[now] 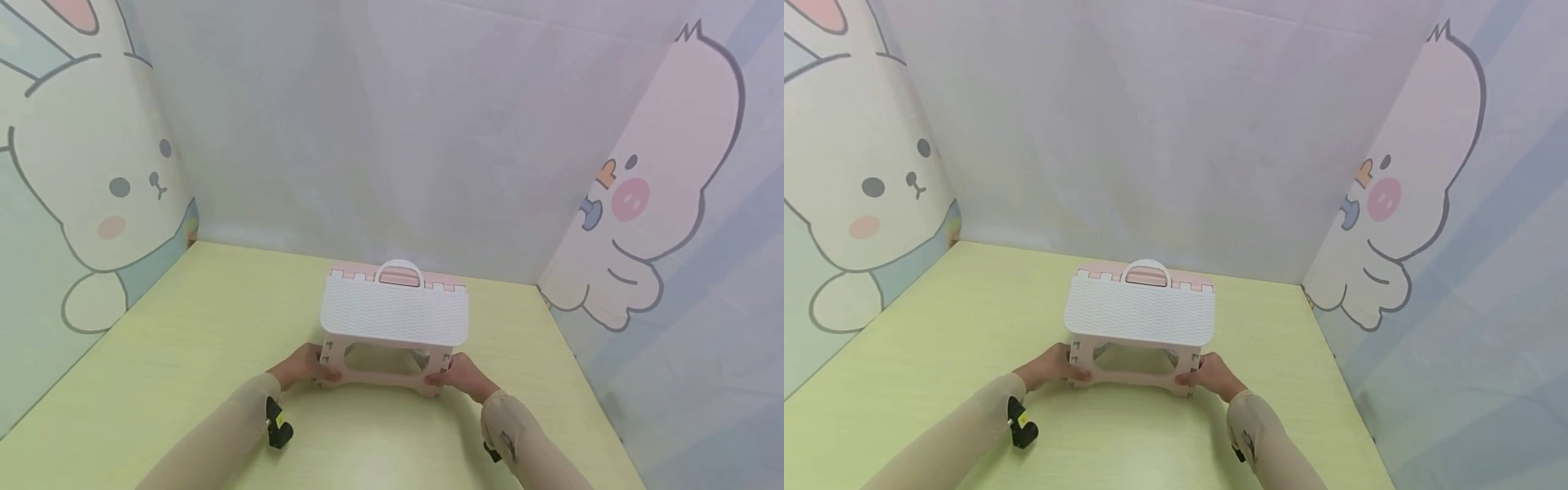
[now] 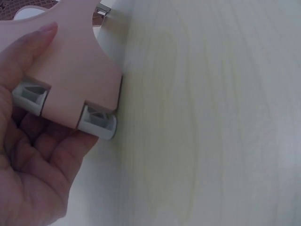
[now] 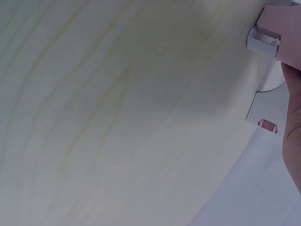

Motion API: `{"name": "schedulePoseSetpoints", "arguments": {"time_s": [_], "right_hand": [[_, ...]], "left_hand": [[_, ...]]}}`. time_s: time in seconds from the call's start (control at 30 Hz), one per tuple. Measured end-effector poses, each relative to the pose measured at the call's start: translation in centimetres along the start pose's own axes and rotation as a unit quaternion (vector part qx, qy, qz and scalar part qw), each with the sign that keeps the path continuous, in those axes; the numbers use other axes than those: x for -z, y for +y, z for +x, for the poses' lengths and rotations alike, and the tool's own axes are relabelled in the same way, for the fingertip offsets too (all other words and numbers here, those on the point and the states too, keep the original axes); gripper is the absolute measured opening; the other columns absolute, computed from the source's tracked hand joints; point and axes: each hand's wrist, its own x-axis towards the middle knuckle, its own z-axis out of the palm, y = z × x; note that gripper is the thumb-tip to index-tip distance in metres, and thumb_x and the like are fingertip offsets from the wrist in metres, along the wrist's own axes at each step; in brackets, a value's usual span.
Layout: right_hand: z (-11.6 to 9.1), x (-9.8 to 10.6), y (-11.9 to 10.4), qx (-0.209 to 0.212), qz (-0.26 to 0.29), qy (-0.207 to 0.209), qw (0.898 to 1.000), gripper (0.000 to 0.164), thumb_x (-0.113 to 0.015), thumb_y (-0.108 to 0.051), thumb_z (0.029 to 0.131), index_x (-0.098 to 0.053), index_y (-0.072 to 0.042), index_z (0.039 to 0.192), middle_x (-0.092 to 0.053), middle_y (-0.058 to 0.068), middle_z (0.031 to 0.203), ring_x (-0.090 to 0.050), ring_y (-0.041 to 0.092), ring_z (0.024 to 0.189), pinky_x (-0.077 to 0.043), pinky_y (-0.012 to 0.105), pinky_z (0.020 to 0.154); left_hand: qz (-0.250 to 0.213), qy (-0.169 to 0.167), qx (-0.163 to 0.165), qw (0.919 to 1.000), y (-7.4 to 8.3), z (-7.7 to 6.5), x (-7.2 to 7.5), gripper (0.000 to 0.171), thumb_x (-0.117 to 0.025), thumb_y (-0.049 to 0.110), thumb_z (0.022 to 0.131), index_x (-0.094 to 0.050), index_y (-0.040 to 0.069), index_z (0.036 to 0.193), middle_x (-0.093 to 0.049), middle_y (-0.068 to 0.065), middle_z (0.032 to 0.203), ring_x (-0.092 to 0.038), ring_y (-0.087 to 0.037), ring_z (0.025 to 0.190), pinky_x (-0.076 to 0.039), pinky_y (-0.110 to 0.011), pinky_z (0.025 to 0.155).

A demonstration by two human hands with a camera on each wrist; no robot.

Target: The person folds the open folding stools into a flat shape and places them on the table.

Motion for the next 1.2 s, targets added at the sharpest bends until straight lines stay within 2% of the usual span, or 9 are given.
{"name": "schedulePoseSetpoints", "arguments": {"time_s": [0.33,0.87,1.03,1.2], "right_hand": [[-0.04,-0.12,0.07,-0.010,0.003,-0.001,1.000,0.043,-0.080,-0.015,0.073,-0.065,0.005,0.108,-0.068,0.011,0.105,-0.057,0.016,0.088,-0.047,0.033,0.078],[-0.23,-0.17,0.09,-0.006,0.015,-0.008,1.000,0.045,-0.080,-0.012,0.075,-0.063,0.006,0.113,-0.067,0.013,0.110,-0.058,0.018,0.093,-0.048,0.035,0.079],[-0.31,-0.20,0.07,-0.006,0.017,-0.003,1.000,0.046,-0.079,-0.012,0.074,-0.063,0.006,0.113,-0.067,0.013,0.110,-0.059,0.018,0.093,-0.049,0.036,0.080],[-0.26,-0.21,0.06,-0.010,0.004,-0.002,1.000,0.038,-0.078,-0.012,0.075,-0.066,0.006,0.107,-0.068,0.013,0.106,-0.060,0.018,0.092,-0.049,0.038,0.081]], "left_hand": [[-0.009,-0.011,-0.013,0.9998,-0.02,-0.26,0.04,0.046,-0.083,0.013,0.072,-0.064,-0.003,0.111,-0.068,-0.010,0.105,-0.061,-0.020,0.091,-0.047,-0.045,0.089],[-0.005,-0.010,-0.002,0.9999,0.13,-0.29,-0.12,0.047,-0.083,0.015,0.071,-0.064,-0.002,0.111,-0.068,-0.009,0.105,-0.060,-0.020,0.091,-0.047,-0.046,0.090],[0.004,0.007,-0.004,1.0000,0.14,-0.32,-0.24,0.046,-0.084,0.015,0.070,-0.066,-0.001,0.109,-0.068,-0.009,0.104,-0.060,-0.019,0.087,-0.048,-0.044,0.086],[0.017,0.038,-0.003,0.9992,0.16,-0.58,-0.38,0.043,-0.085,0.019,0.069,-0.068,-0.001,0.104,-0.069,-0.009,0.098,-0.059,-0.018,0.081,-0.051,-0.040,0.078]]}}
